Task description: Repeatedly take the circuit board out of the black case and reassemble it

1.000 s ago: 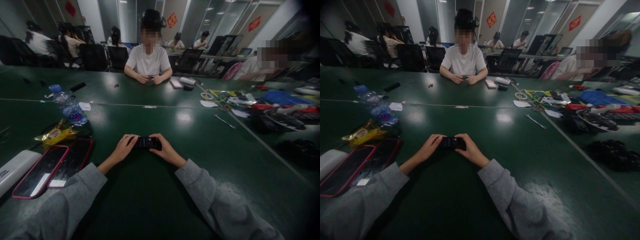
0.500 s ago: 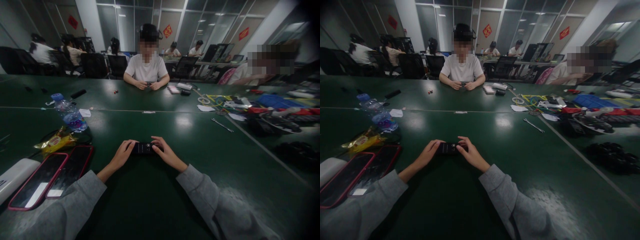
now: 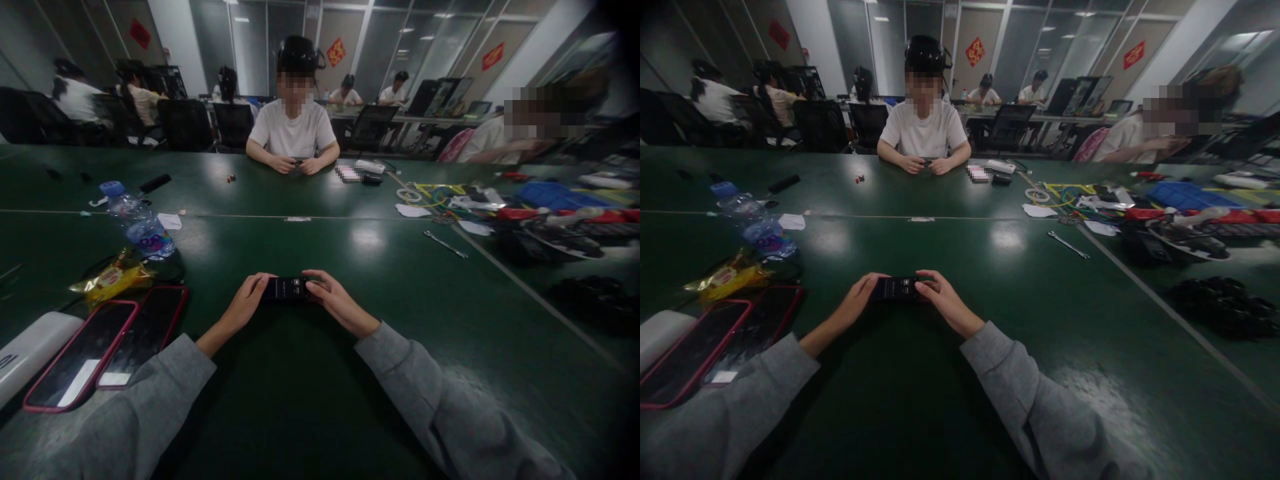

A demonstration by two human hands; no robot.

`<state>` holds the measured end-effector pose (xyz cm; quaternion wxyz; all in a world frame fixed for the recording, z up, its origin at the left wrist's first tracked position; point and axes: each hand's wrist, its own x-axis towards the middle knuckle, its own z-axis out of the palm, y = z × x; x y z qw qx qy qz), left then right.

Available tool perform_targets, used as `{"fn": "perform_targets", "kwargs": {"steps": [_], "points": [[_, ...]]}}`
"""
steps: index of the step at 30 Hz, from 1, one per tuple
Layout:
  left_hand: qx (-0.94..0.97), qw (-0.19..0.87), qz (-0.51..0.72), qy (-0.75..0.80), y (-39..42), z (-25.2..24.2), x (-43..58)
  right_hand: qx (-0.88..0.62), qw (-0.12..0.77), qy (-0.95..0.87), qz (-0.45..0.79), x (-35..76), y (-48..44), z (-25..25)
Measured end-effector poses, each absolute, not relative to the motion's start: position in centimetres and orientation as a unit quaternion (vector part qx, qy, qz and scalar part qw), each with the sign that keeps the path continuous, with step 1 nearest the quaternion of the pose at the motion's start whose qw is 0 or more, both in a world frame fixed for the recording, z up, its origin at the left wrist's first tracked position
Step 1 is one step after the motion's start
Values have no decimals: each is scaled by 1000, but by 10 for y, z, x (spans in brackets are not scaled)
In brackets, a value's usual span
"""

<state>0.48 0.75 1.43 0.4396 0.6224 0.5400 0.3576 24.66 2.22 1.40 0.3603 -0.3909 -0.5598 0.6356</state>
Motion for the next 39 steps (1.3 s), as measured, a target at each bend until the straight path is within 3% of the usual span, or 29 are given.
{"fn": "perform_targets", "kwargs": {"steps": [25, 39], "points": [[583, 511, 393, 494, 2, 28, 6, -360, 420, -483, 679, 244, 19, 13], [585, 492, 387, 516, 2, 28, 9, -388, 405, -557, 612, 243, 19, 11]]}}
